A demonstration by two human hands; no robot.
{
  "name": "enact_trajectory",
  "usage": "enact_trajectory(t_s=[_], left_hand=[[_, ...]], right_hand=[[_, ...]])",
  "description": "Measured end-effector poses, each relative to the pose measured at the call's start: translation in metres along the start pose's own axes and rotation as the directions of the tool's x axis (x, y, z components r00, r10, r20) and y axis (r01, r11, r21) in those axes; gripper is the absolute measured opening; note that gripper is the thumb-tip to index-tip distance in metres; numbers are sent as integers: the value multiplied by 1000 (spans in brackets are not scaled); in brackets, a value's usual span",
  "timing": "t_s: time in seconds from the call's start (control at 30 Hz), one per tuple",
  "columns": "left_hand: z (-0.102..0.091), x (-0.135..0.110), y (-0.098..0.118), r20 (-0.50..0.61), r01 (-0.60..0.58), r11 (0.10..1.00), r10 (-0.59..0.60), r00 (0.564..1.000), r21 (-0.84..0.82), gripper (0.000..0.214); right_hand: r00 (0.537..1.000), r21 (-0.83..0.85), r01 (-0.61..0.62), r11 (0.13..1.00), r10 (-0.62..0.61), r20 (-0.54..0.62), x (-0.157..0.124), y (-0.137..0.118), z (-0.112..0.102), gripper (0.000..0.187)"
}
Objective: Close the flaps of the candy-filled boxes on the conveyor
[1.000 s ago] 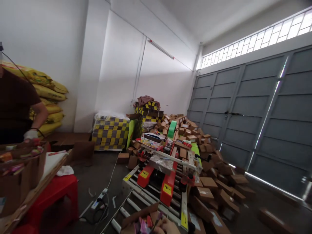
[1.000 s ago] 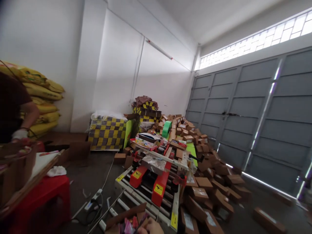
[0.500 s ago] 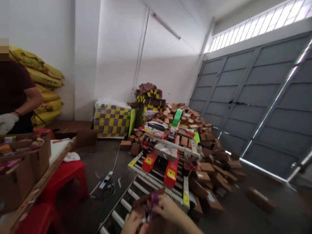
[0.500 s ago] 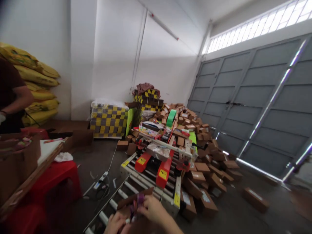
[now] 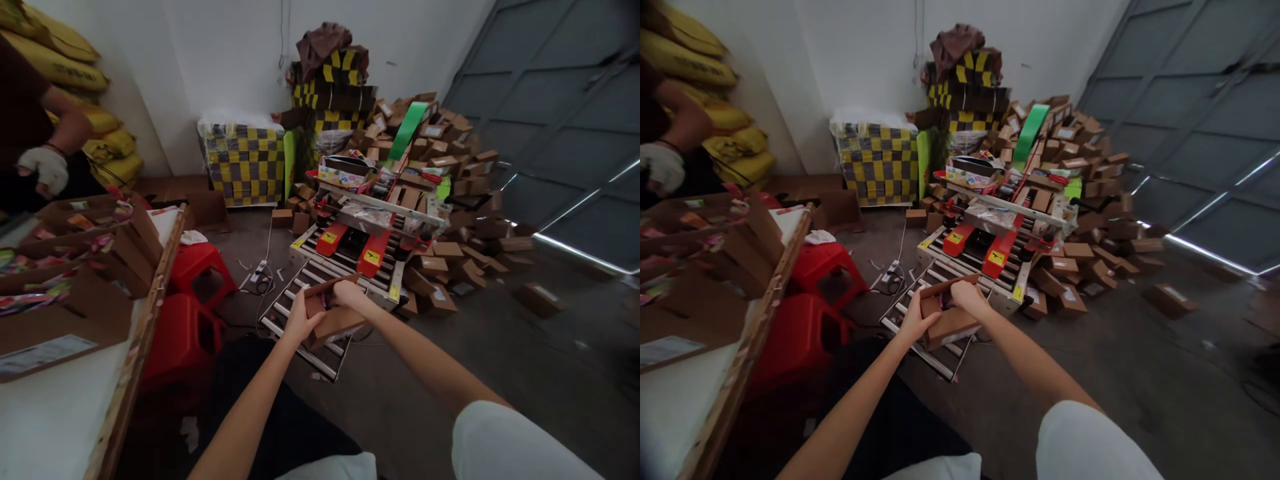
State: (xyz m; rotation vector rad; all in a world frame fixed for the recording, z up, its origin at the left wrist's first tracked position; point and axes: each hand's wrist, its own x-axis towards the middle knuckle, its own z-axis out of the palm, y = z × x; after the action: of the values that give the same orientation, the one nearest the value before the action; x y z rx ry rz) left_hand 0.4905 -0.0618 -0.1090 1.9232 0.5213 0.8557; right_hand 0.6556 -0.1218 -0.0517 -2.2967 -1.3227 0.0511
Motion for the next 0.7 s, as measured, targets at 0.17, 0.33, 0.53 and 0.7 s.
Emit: enact_trajectory(t_s=[0.17, 0.33, 0.53, 0.7], left_hand=[[3, -9, 2, -82, -75, 991, 84, 993, 115, 67], [1, -14, 13, -119, -173, 955, 206, 971, 241, 25], [1, -16, 20, -157, -87, 978, 118, 981, 189, 38], [1, -10, 24, -179, 47, 996, -31, 983, 82, 42]], right_hand=[[1000, -29, 11, 1000, -12, -5, -38, 3, -28, 32], [958, 24, 115, 993, -105, -268, -77, -1, -19, 59], [945, 301, 20, 954, 80, -316, -68, 0, 18, 52], [894, 346, -136, 928, 266, -362, -40, 4, 16, 61]])
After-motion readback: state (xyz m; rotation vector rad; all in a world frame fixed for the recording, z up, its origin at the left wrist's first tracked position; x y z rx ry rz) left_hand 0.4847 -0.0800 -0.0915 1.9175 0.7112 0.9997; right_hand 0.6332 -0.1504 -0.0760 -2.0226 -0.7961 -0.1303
